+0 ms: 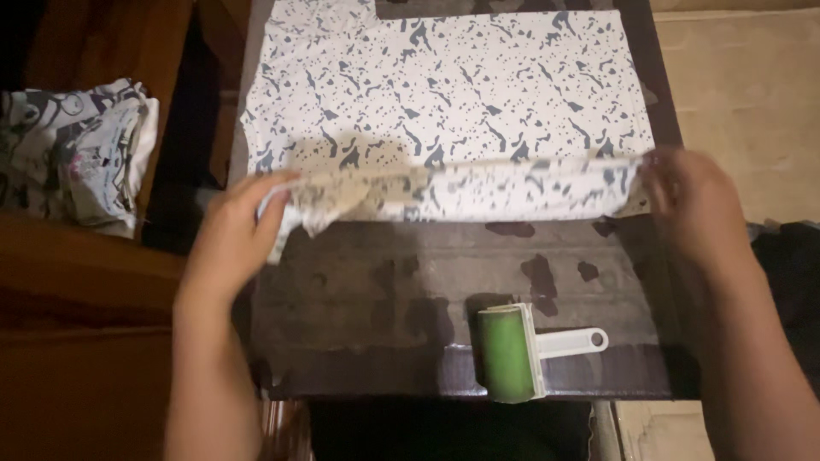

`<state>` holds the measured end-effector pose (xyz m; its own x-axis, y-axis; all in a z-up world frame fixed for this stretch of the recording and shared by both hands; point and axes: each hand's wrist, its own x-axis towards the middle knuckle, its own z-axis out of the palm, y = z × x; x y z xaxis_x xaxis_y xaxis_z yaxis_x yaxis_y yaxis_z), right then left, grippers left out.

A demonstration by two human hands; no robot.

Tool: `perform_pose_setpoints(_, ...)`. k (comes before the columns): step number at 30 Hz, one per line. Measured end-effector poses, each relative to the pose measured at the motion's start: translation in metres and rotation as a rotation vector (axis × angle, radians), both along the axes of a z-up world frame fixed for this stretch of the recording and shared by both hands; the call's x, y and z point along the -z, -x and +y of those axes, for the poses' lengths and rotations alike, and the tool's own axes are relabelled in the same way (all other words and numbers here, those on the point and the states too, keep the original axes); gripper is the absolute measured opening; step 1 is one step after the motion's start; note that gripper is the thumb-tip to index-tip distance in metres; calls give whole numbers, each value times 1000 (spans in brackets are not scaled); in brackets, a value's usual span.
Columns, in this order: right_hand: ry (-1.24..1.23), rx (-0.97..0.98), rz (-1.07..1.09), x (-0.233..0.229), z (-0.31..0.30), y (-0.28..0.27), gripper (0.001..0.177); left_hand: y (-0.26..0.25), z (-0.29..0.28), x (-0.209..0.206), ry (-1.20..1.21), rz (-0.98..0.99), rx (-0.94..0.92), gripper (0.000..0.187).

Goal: The person uses a green lint roller to roll over a white t-shirt with a black splatter pattern laid on a table. The person repeatedly rolls the shirt surface, lifts and repositions the shirt, and continues rolling different areas.

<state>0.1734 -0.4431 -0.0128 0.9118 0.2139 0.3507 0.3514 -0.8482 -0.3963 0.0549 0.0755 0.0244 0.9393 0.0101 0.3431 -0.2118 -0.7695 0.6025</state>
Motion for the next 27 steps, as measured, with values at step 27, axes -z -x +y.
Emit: perform_pose_setpoints(27, 46, -339, 11, 7, 57, -10, 17, -21, -6, 72, -338, -172, -150, 11)
